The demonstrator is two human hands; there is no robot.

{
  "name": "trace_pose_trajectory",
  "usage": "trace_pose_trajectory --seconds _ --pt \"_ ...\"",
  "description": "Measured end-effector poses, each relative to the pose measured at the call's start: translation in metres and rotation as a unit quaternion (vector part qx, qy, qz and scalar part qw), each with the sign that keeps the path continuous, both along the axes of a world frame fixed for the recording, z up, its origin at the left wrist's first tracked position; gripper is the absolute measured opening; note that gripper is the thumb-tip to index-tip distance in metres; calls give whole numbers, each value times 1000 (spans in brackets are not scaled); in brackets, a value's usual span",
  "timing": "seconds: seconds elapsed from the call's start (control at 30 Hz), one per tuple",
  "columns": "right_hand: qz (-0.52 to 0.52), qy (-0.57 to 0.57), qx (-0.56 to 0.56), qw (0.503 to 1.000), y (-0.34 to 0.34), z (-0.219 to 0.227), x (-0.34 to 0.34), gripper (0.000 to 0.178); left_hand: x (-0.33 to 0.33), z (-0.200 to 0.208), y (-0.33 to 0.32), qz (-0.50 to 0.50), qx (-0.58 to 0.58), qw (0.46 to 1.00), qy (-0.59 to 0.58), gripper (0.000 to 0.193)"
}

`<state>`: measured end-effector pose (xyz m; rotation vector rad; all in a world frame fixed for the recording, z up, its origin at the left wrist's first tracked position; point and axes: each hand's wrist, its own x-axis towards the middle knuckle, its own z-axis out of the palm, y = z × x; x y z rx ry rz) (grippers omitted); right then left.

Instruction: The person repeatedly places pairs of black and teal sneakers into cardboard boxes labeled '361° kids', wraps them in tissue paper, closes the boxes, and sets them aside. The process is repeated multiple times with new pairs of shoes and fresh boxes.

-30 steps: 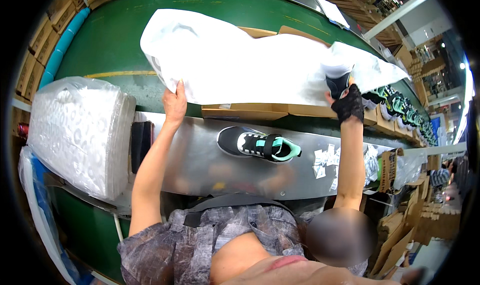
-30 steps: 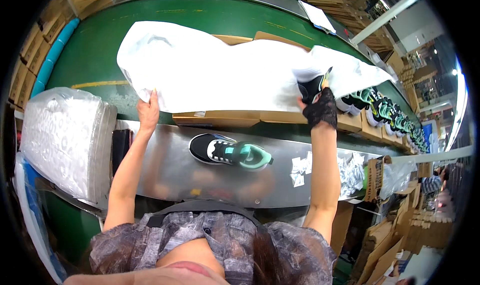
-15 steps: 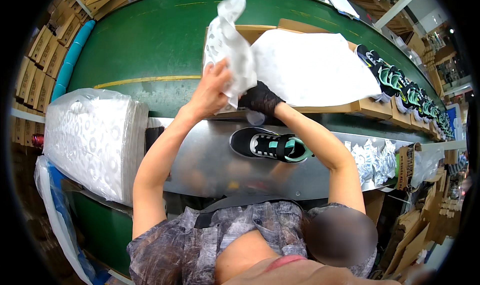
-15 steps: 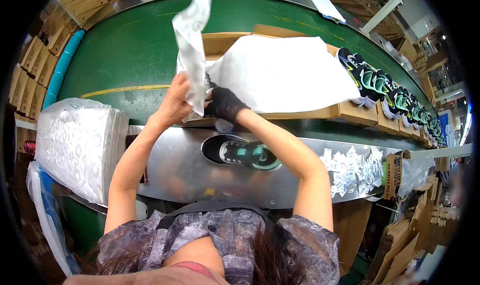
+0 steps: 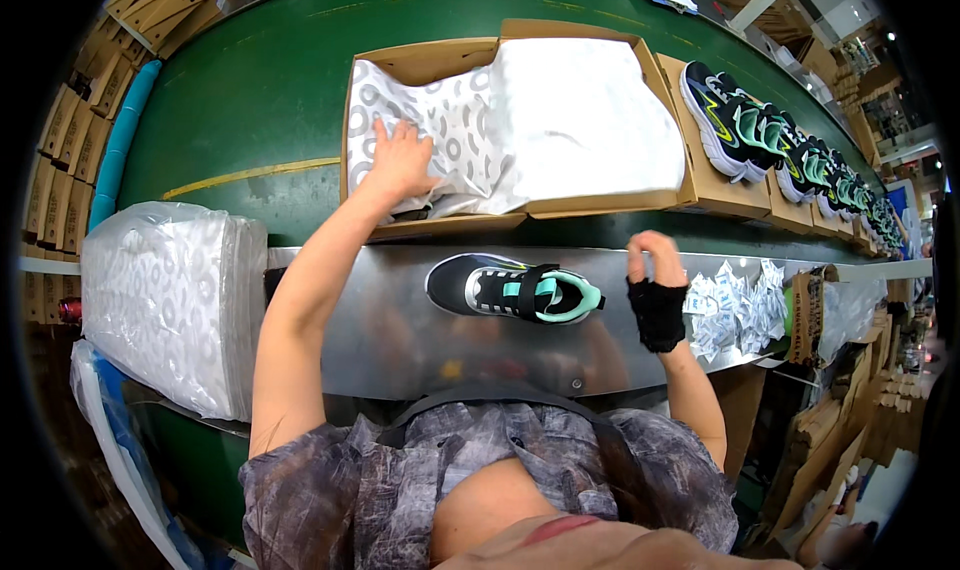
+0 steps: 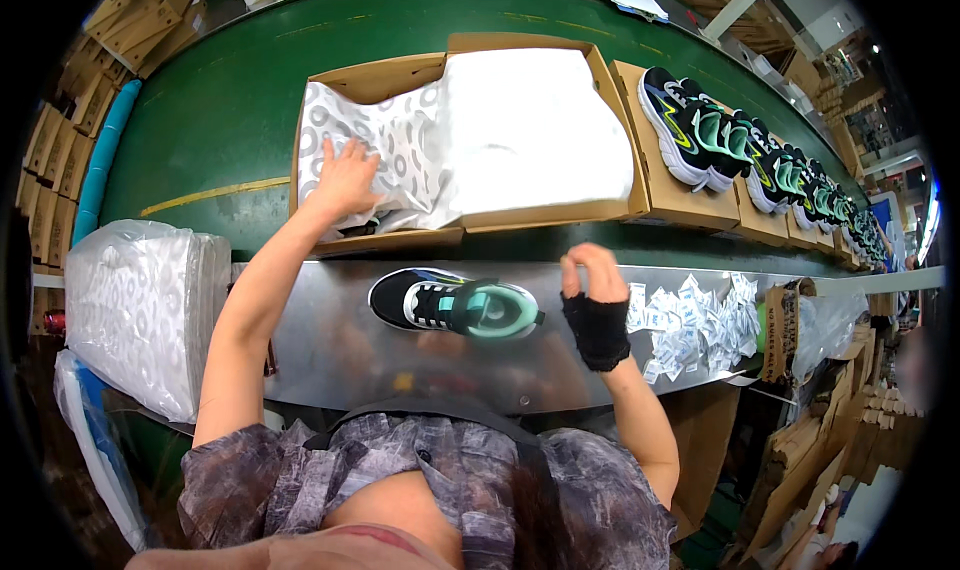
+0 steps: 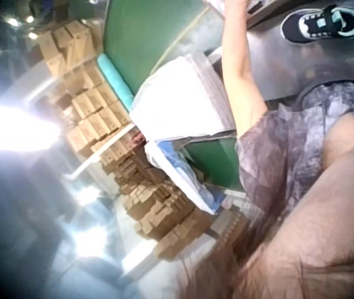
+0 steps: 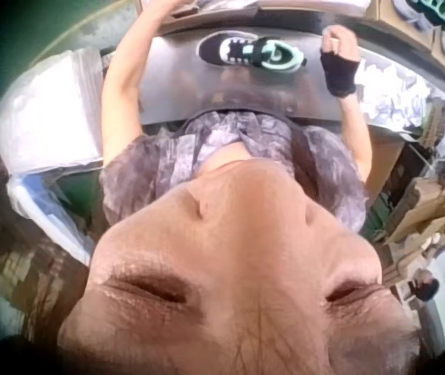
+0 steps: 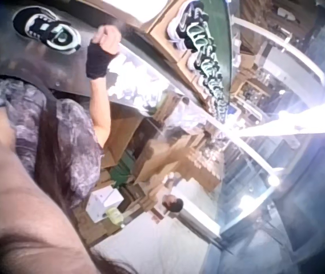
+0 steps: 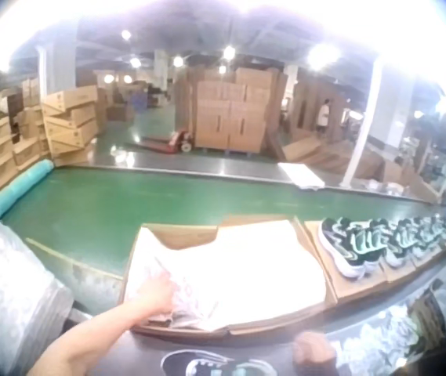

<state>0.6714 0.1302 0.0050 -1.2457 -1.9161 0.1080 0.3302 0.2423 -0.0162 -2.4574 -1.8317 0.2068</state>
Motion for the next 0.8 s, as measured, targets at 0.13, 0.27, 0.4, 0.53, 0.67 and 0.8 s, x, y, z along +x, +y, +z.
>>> trace_pose_trajectory --seconds 0.13,0.27,0.4,0.53,0.67,0.8 --pt "-29 262 -554 790 -35 -73 21 42 8 24 -29 -70 31 925 -371 47" --pt "38 293 -610 735 -30 -44 -12 41 33 45 -117 -245 -131 865 -419 58" --pt "180 415 -615 646 -15 -28 -35 42 37 41 -142 8 -149 790 -594 62" --pt "167 479 -572 644 0 -16 -55 41 8 38 -100 170 -82 661 -727 58" --pt "107 557 -555 609 22 -29 -74 45 6 45 -15 235 -117 472 -842 62" --pt "48 649 -521 552 41 -27 -101 29 24 -19 25 348 -293 525 -719 70"
